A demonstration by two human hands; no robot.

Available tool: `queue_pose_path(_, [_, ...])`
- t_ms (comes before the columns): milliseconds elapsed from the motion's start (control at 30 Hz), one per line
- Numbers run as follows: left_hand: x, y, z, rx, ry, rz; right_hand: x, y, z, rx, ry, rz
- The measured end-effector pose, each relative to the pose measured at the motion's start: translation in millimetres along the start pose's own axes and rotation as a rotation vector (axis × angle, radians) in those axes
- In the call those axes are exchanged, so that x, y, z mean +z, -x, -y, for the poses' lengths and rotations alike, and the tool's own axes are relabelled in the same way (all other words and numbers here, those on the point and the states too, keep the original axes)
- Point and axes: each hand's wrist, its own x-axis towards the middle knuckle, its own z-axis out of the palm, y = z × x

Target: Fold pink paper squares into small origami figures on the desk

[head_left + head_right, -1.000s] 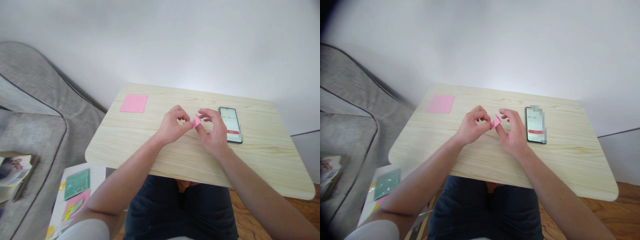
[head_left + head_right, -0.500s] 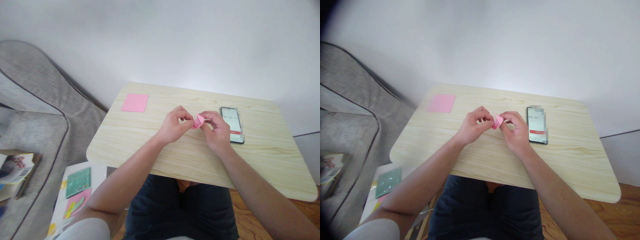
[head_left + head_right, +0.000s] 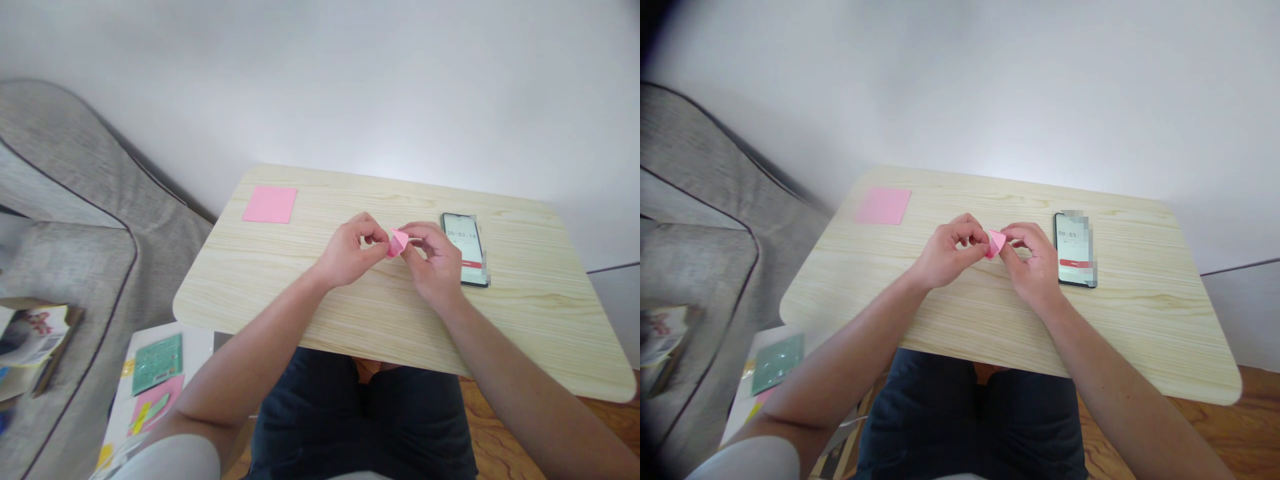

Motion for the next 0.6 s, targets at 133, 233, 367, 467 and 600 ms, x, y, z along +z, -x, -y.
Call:
queue_pose_path(133, [0.3, -0.2, -0.5, -0.03, 0.014, -0.005, 0.9, 0.3, -1.1, 0.01, -0.032, 0.005])
queue_pose_path(233, [0.6, -0.5, -0.8, -0.032, 0.025, -0.018, 1.5, 0.3, -1.5, 0.012, -0.046, 0.007])
queue_pose_path(367, [0.8, -0.9, -2.3, -0.022, 0.025, -0.042, 1.8, 0.4, -0.3, 0.02, -0.036, 0.01])
queue_pose_path(467, [0.5, -0.9, -4.7, -0.038, 0.021, -0.05, 1.8, 0.6, 1.1, 0.024, -0.019, 0.008])
queue_pose_path(600, [-0.5, -0.7, -6.3, -0.037, 0.02, -0.037, 1.7, 0.7, 2.1, 0.008, -0.003, 0.003])
